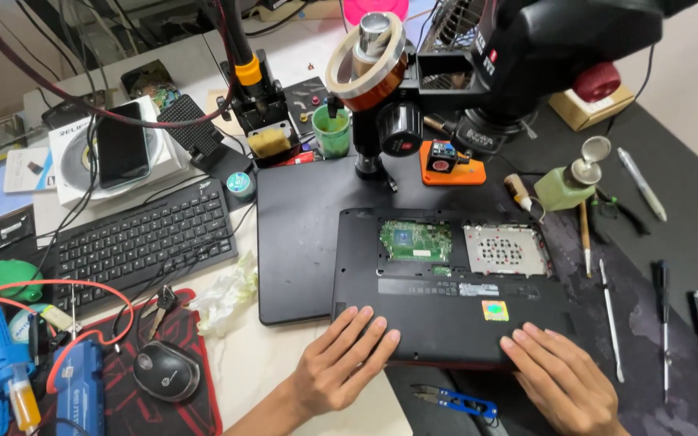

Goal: The person works on a disassembled laptop, using a screwdriver to remove screws from the motherboard area. They then detach a small component, flip the laptop over to access the underside, and continue manipulating internal parts and screws.

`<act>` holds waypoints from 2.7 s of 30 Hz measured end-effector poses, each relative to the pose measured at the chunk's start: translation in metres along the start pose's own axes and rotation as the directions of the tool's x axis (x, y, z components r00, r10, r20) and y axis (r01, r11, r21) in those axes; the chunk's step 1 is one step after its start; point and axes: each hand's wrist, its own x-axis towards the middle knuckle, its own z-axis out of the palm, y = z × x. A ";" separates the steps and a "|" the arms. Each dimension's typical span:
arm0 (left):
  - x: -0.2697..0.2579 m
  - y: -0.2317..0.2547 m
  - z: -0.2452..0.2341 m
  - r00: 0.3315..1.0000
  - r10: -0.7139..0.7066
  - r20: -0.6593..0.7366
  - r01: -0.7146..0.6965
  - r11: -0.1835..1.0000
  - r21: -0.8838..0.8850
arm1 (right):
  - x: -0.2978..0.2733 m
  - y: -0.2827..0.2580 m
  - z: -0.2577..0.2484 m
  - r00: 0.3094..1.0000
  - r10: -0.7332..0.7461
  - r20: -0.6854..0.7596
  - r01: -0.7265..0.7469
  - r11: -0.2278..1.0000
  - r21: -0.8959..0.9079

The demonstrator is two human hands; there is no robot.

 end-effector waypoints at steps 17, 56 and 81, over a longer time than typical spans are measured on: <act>-0.013 -0.022 0.006 0.972 -0.201 -0.118 0.155 0.935 -0.320 | -0.018 0.021 -0.007 0.976 0.178 -0.129 -0.172 0.984 0.055; 0.051 -0.030 -0.033 0.893 -0.434 -0.118 0.358 0.845 -0.396 | 0.002 0.098 -0.005 0.420 0.581 0.697 -0.696 -0.287 0.658; 0.001 0.019 -0.039 0.642 -0.670 0.374 0.764 0.516 -0.386 | 0.006 0.066 -0.014 0.356 0.545 0.759 -0.745 -0.324 0.582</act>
